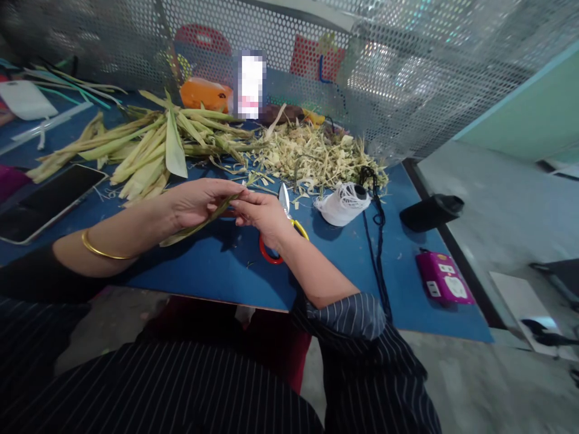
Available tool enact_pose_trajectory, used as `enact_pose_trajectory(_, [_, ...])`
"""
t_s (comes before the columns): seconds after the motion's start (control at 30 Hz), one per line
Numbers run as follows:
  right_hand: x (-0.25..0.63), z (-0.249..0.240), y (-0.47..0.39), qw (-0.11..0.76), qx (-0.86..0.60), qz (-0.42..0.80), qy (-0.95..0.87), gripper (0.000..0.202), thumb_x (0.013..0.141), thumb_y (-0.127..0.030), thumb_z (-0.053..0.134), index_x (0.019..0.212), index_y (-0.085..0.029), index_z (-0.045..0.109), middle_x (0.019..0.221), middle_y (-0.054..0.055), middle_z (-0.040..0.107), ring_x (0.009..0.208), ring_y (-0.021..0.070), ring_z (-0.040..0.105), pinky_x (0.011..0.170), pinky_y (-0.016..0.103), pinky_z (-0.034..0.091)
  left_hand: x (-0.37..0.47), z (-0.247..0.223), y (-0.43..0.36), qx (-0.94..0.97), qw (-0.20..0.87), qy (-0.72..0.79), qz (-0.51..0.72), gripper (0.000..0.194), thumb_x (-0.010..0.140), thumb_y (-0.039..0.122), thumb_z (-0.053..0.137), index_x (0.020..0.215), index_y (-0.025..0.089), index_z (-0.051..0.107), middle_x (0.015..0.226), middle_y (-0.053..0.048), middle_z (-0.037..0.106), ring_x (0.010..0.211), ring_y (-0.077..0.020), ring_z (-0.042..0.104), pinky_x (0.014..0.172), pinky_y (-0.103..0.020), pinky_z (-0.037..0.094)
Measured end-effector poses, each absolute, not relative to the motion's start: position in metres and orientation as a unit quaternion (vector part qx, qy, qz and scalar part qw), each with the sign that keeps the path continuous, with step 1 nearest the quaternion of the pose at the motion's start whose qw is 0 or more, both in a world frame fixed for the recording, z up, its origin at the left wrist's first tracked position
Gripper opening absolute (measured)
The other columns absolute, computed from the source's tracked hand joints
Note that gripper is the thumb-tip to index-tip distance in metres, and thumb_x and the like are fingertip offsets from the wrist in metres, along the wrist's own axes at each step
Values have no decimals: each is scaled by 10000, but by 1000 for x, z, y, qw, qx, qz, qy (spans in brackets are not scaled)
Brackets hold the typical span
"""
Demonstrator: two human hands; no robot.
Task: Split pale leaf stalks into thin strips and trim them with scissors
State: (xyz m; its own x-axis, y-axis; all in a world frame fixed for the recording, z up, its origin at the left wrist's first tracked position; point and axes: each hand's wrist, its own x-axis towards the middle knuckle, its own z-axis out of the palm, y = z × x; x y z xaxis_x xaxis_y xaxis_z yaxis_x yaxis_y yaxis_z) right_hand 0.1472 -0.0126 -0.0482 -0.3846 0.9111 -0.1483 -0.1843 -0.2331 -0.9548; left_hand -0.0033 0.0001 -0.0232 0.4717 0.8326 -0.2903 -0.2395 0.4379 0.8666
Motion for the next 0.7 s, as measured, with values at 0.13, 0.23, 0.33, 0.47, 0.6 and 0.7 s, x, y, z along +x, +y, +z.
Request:
enact_pose_trajectory(0.13, [146, -49, -14, 416, -385, 674, -473, 187, 634, -299, 788, 723, -175, 679, 640, -42, 620, 521, 48, 503, 546, 222, 466, -3, -24, 0, 394, 761, 382, 346, 85, 762, 170, 651, 712, 103, 669, 647, -40, 638, 541, -104, 568, 529, -230, 490])
enact_pose_trajectory(0.23, [148, -47, -13, 444, -405, 620, -505, 167, 688, -293, 751, 647, -177, 639, 574, -50, 573, 503, 54, 488, 553, 231, 470, -5, -21, -1, 400, 716, 425, 384, 177, 804, 284, 661, 742, 119, 665, 722, -55, 660, 607, -118, 596, 581, -245, 506])
enact_pose_trajectory(0.33, [150, -45, -10, 465, -423, 585, -513, 176, 718, -271, 728, 624, -173, 616, 558, -48, 559, 495, 55, 490, 546, 230, 471, -9, -17, -3, 463, 642, 464, 398, 302, 826, 436, 640, 794, 138, 676, 818, -74, 686, 682, -140, 629, 585, -248, 493])
enact_pose_trajectory(0.47, [153, -43, -8, 479, -429, 564, -518, 196, 731, -274, 720, 613, -168, 605, 550, -53, 549, 478, 50, 494, 530, 221, 463, -13, -16, -5, 583, 549, 476, 364, 267, 711, 342, 772, 873, 146, 689, 809, -53, 693, 681, -141, 639, 602, -252, 486])
enact_pose_trajectory(0.6, [155, -41, -7, 476, -422, 560, -531, 193, 748, -265, 711, 618, -164, 612, 560, -44, 561, 485, 55, 508, 534, 226, 465, -12, -14, -6, 583, 538, 487, 365, 194, 680, 146, 768, 855, 123, 688, 696, -23, 670, 587, -121, 629, 597, -258, 494])
enact_pose_trajectory(0.7, [158, -41, -5, 483, -422, 561, -523, 122, 753, -240, 703, 674, -163, 650, 574, -42, 572, 496, 57, 514, 533, 221, 468, -12, -9, -5, 515, 582, 510, 370, 179, 707, 113, 744, 873, 117, 678, 656, -20, 660, 563, -126, 643, 573, -253, 494])
